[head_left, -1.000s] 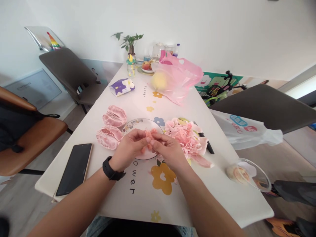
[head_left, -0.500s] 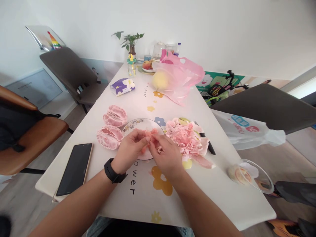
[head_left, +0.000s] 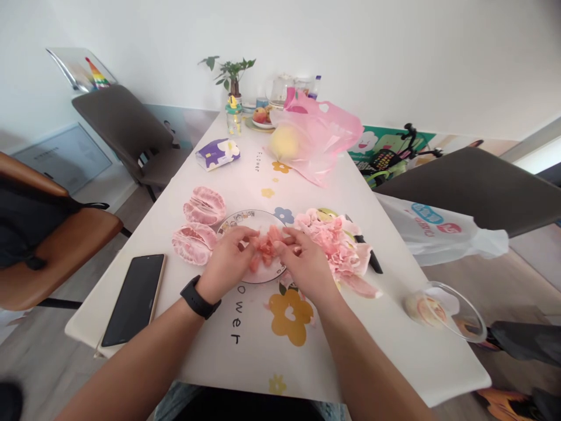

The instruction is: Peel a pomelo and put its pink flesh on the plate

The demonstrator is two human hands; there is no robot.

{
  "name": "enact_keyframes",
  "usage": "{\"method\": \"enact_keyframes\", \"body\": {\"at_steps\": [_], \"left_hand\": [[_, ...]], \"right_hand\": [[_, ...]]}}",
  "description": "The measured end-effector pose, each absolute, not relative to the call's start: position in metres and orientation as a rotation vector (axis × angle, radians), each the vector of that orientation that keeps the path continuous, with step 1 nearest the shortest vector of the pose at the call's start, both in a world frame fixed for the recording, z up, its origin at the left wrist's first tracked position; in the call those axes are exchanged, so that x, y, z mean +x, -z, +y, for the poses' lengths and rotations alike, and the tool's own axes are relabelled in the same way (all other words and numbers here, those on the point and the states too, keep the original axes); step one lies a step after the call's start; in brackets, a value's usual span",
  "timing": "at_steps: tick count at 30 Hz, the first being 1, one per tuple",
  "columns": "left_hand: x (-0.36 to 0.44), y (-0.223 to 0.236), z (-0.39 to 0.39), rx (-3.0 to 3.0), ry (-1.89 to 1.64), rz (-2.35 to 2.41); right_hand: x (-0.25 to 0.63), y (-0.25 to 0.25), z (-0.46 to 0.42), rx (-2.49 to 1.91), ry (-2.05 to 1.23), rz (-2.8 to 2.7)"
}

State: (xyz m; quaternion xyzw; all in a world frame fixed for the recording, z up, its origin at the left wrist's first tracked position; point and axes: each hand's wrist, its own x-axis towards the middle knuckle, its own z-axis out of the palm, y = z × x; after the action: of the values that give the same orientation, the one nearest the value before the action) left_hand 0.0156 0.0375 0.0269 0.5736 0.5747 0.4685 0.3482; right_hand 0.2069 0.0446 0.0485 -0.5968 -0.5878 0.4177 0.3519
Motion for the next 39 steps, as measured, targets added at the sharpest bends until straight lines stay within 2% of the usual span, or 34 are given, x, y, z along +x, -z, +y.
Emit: {"method": "enact_keyframes", "body": {"at_steps": [3,5,9,12,17,23,33,39], "left_hand": [[0.015,-0.023,0.037,1.531,-1.229,1.501],[0.015,-0.024,0.036,1.506,-1.237,1.534],[0.014,-0.028,0.035,1.478,-1.199,1.605],[0.014,-0.028,0.034,1.559,-1.179,1.623],[0.015,-0.021,0.036,1.759,-1.293,1.595],[0.014,-0.017,0.036,1.801,-1.232,1.590],[0.016,-0.027,0.038,1.248,-1.457,1.268],[0.017,-0.024,0.036,1.290,-1.358,1.524]], "right_hand": [[0.208,-0.044,0.048,-1.535,-1.092,-1.482],[0.208,-0.042,0.049,-1.480,-1.212,-1.391],[0.206,-0.042,0.052,-1.121,-1.549,-1.010],[0.204,-0.044,0.052,-0.901,-1.652,-0.938],[0.207,-0.043,0.048,-0.842,-1.649,-1.047],[0.211,-0.042,0.047,-0.853,-1.621,-1.129],[0.221,-0.048,0.049,-0.917,-1.559,-1.021],[0.223,-0.047,0.047,-0.949,-1.536,-1.068]]}}
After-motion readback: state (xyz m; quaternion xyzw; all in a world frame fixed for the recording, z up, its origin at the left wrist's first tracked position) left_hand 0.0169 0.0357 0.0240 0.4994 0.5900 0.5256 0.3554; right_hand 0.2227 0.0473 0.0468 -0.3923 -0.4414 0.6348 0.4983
